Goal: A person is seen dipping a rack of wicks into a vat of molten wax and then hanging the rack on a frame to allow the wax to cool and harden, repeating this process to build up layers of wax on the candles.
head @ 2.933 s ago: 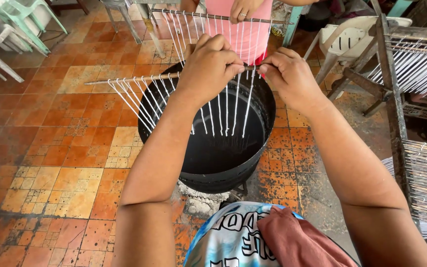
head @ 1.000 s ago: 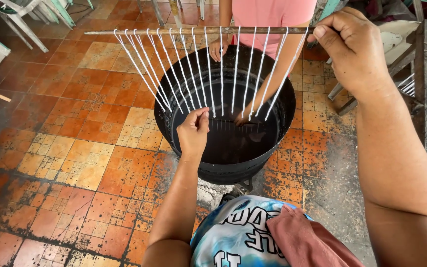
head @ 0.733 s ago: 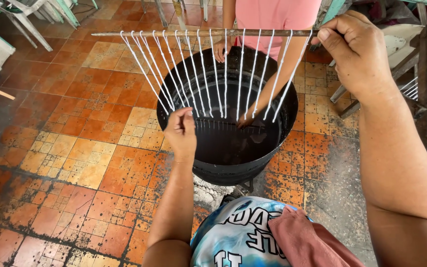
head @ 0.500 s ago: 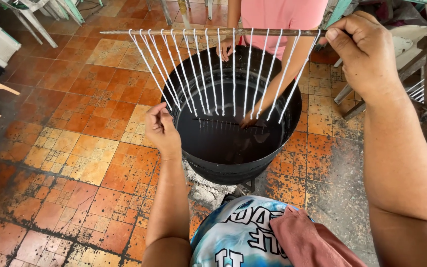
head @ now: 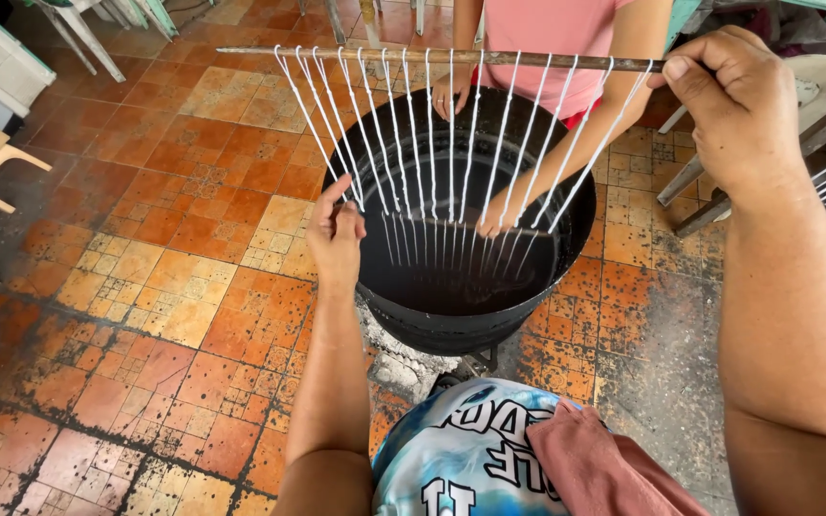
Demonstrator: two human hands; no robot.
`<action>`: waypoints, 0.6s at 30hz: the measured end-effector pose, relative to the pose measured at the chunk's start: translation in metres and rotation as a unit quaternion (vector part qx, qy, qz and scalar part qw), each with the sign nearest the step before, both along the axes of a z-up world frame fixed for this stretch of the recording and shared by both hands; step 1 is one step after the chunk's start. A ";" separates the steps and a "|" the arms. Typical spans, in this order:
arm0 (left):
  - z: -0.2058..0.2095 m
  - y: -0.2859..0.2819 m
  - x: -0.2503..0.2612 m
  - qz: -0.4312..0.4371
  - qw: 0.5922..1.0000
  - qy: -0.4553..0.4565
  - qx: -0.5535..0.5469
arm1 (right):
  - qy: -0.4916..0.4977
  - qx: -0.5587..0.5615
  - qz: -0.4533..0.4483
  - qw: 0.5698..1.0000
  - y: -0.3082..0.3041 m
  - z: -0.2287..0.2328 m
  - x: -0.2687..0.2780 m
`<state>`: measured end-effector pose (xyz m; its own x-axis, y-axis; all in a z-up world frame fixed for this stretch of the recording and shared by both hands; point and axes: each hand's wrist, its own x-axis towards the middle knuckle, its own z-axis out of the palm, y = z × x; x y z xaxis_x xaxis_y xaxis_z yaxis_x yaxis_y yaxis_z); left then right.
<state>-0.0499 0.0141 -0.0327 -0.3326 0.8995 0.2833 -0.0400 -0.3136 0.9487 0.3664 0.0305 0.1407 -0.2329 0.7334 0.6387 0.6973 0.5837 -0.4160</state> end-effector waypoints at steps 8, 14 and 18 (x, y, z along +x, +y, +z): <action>0.014 0.021 0.000 0.002 0.998 0.064 0.021 | 0.002 0.007 0.000 1.000 0.000 -0.003 0.001; -0.011 0.020 0.001 0.003 0.989 0.105 -0.105 | -0.003 0.008 0.001 1.000 -0.001 -0.001 0.003; -0.043 0.017 0.001 -0.008 0.978 0.128 -0.163 | -0.002 0.019 0.015 1.000 0.001 -0.001 0.006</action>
<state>-0.0486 0.0310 -0.0761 -0.2732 0.9605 0.0526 0.2093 0.0060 0.9778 0.3727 0.0317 0.1402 -0.2574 0.7014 0.6646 0.6806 0.6199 -0.3906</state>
